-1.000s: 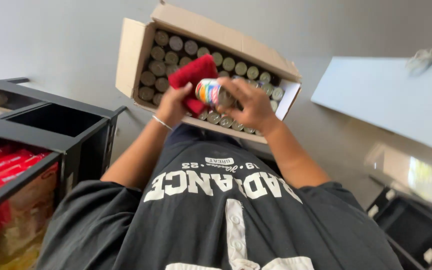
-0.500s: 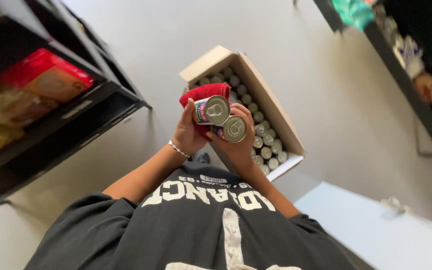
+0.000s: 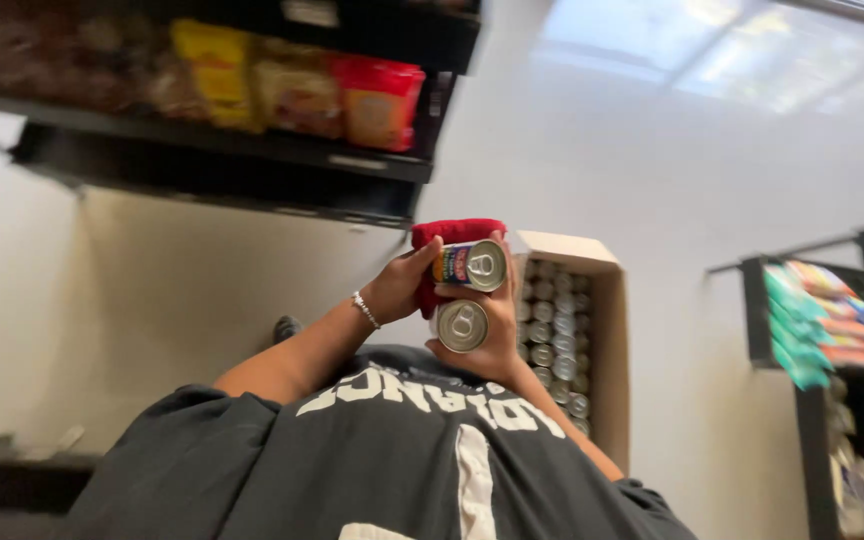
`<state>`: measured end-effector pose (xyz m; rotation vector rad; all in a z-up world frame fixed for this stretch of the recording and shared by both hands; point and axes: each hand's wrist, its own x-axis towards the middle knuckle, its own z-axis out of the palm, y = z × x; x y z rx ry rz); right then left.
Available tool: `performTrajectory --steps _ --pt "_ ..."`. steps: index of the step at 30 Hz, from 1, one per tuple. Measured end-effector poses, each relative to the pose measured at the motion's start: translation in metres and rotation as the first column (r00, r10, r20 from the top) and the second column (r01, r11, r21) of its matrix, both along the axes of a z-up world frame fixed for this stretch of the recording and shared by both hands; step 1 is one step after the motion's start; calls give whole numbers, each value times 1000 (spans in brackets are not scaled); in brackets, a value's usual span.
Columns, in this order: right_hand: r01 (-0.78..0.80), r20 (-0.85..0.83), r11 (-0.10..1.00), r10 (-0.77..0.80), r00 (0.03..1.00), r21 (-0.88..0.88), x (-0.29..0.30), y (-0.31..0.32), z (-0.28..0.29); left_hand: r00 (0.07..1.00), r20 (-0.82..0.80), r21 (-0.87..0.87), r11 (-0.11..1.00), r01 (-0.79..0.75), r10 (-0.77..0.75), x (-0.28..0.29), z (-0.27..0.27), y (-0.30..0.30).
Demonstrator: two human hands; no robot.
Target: Wiping canned goods with a cloth and organizing them onto grocery store shelves.
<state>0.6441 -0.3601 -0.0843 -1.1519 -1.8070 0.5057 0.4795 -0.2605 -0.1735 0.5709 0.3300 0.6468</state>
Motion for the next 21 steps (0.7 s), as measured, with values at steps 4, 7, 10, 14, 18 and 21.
performTrajectory --steps 4,7,10,14,18,21 --pt "-106 23 993 105 994 46 -75 30 -3 982 11 -98 977 -189 191 -78 10 -17" --pt "-273 -27 960 272 962 -62 -126 54 -16 912 -168 -30 923 -384 374 -140 -8 -13" --pt "-364 -3 931 364 931 -22 -181 73 -28 783 -444 134 897 -422 435 -199 -7 -5" --pt "-401 54 913 398 916 71 -247 94 -18 643 -440 541 757 -367 627 -268 -18 8" --pt "-421 106 905 414 904 53 -305 111 -4 390 -419 894 447 22 820 -321 -1 23" --pt "-429 -60 903 428 902 -12 -333 129 -15 584 -556 259 791 -554 591 -349 -64 46"
